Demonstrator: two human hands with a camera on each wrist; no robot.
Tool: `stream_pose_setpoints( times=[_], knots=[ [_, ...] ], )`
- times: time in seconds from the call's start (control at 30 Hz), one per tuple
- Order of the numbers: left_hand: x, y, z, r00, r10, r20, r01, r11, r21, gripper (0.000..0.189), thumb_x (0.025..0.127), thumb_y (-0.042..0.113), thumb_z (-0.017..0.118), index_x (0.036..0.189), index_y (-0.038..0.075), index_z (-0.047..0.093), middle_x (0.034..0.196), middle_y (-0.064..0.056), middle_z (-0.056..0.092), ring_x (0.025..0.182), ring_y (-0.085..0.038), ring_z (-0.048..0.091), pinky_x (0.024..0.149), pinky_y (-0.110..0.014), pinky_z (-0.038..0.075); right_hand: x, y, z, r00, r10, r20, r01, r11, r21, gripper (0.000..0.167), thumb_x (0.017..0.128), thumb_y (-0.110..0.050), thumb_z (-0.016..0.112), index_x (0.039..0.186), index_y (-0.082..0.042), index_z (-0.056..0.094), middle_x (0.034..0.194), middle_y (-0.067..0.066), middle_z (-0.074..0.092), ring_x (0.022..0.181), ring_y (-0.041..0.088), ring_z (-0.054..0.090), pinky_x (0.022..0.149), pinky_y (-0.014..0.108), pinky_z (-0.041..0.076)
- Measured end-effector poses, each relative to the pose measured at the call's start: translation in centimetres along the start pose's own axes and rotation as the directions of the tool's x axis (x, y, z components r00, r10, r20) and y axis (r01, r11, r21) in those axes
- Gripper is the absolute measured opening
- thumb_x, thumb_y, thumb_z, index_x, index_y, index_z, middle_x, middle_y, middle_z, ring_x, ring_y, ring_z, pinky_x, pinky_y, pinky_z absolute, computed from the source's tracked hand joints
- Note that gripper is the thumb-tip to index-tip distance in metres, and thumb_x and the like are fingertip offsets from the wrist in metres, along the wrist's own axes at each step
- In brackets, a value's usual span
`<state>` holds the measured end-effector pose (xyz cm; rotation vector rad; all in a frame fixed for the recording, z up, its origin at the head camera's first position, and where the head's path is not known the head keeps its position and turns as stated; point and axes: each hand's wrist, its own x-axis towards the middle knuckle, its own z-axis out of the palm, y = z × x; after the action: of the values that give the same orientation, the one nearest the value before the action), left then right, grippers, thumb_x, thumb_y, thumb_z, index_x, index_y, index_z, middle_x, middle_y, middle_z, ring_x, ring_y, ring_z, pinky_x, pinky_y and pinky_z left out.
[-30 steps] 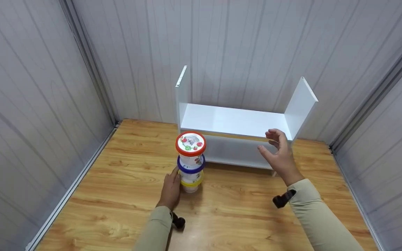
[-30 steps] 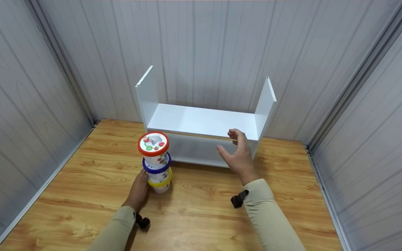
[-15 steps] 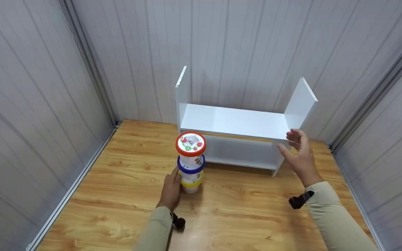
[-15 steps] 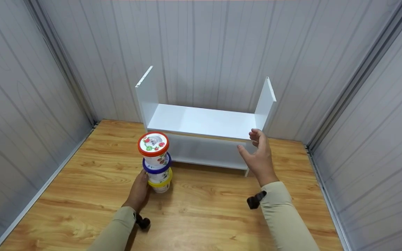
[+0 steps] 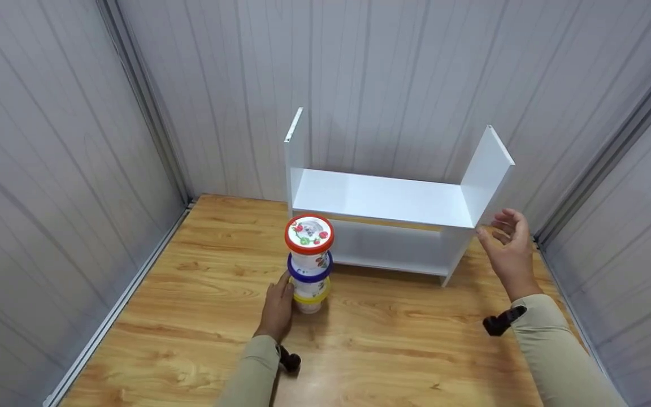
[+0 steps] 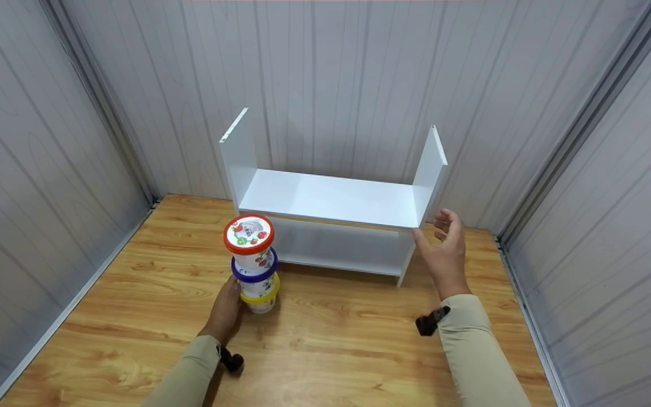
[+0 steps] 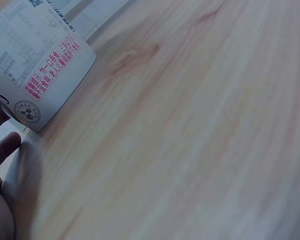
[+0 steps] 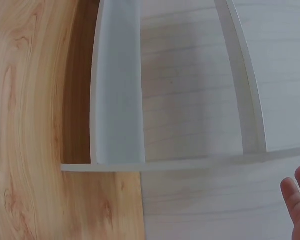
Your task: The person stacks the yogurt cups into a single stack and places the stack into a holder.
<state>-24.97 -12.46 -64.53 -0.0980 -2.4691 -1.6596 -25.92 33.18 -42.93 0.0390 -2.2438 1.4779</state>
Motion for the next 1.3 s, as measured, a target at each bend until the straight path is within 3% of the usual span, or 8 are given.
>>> stream_pose_setpoints(
  times=[0.27,0.47,0.67,0.97,1.17,1.23,1.3],
  knots=[
    [0.0,0.0,0.1,0.999,-0.053,-0.005,0.053,0.998,-0.023,0.052,0.109,0.048,0.031,0.156,0.027,0.041,0.151,-0.002,0.051,0.149,-0.031,0.029,0.125,-0.048,0.001,0.9,0.6,-0.2,0.997,0.049,0.062,-0.049,0.999,-0.002,0.077,0.097,-0.029,0.069,0.156,-0.006,0.024,0.149,0.016,0.038,0.138,0.033,0.041,0.113,0.050,0.039],
    [-0.1,-0.1,0.0,0.995,-0.100,0.011,0.100,0.992,-0.076,0.050,0.109,0.046,0.034,0.157,0.030,0.038,0.155,-0.004,0.046,0.154,-0.034,0.012,0.124,-0.056,0.001,1.4,0.8,0.4,0.984,0.100,0.146,-0.104,0.994,0.019,0.088,0.098,-0.036,0.067,0.162,-0.012,0.012,0.161,0.018,0.028,0.146,0.037,0.031,0.116,0.056,0.031],
    [-0.1,0.0,-0.1,0.990,-0.140,0.015,0.141,0.985,-0.096,0.049,0.109,0.046,0.034,0.156,0.034,0.039,0.157,-0.002,0.043,0.155,-0.032,0.009,0.124,-0.056,0.000,2.0,1.4,1.4,0.972,0.181,0.150,-0.189,0.981,0.042,0.095,0.096,-0.042,0.067,0.163,-0.013,0.006,0.164,0.020,0.023,0.148,0.038,0.029,0.118,0.053,0.030],
    [-0.3,0.4,0.1,0.977,-0.211,0.032,0.213,0.972,-0.097,0.051,0.108,0.051,0.034,0.156,0.037,0.037,0.164,-0.009,0.030,0.154,-0.038,-0.001,0.120,-0.066,0.002,2.4,2.2,2.4,0.965,0.229,0.127,-0.237,0.970,0.054,0.094,0.097,-0.041,0.066,0.163,-0.008,0.007,0.162,0.024,0.024,0.147,0.038,0.031,0.118,0.051,0.032],
    [-0.4,0.6,0.0,0.984,-0.170,0.047,0.175,0.969,-0.174,0.049,0.109,0.044,0.035,0.158,0.037,0.034,0.162,0.001,0.034,0.155,-0.029,0.006,0.123,-0.055,-0.005,2.7,2.5,3.1,0.953,0.279,0.120,-0.288,0.955,0.064,0.094,0.098,-0.042,0.065,0.162,-0.007,0.006,0.163,0.024,0.023,0.148,0.036,0.030,0.118,0.048,0.032],
    [-0.3,0.6,-0.1,0.987,-0.142,0.077,0.158,0.951,-0.265,0.049,0.109,0.037,0.039,0.158,0.037,0.032,0.162,-0.001,0.034,0.154,-0.029,0.012,0.124,-0.054,0.000,2.7,2.6,3.3,0.948,0.297,0.117,-0.305,0.951,0.057,0.095,0.098,-0.043,0.064,0.162,-0.007,0.005,0.163,0.024,0.022,0.148,0.036,0.030,0.118,0.047,0.032],
    [-0.3,0.6,-0.1,0.989,-0.111,0.095,0.134,0.949,-0.287,0.052,0.108,0.034,0.042,0.159,0.034,0.030,0.162,-0.004,0.032,0.153,-0.031,0.014,0.124,-0.056,0.002,2.8,2.7,3.5,0.944,0.309,0.117,-0.316,0.947,0.054,0.095,0.098,-0.044,0.063,0.162,-0.007,0.005,0.163,0.023,0.021,0.148,0.036,0.029,0.119,0.048,0.031]
  ],
)
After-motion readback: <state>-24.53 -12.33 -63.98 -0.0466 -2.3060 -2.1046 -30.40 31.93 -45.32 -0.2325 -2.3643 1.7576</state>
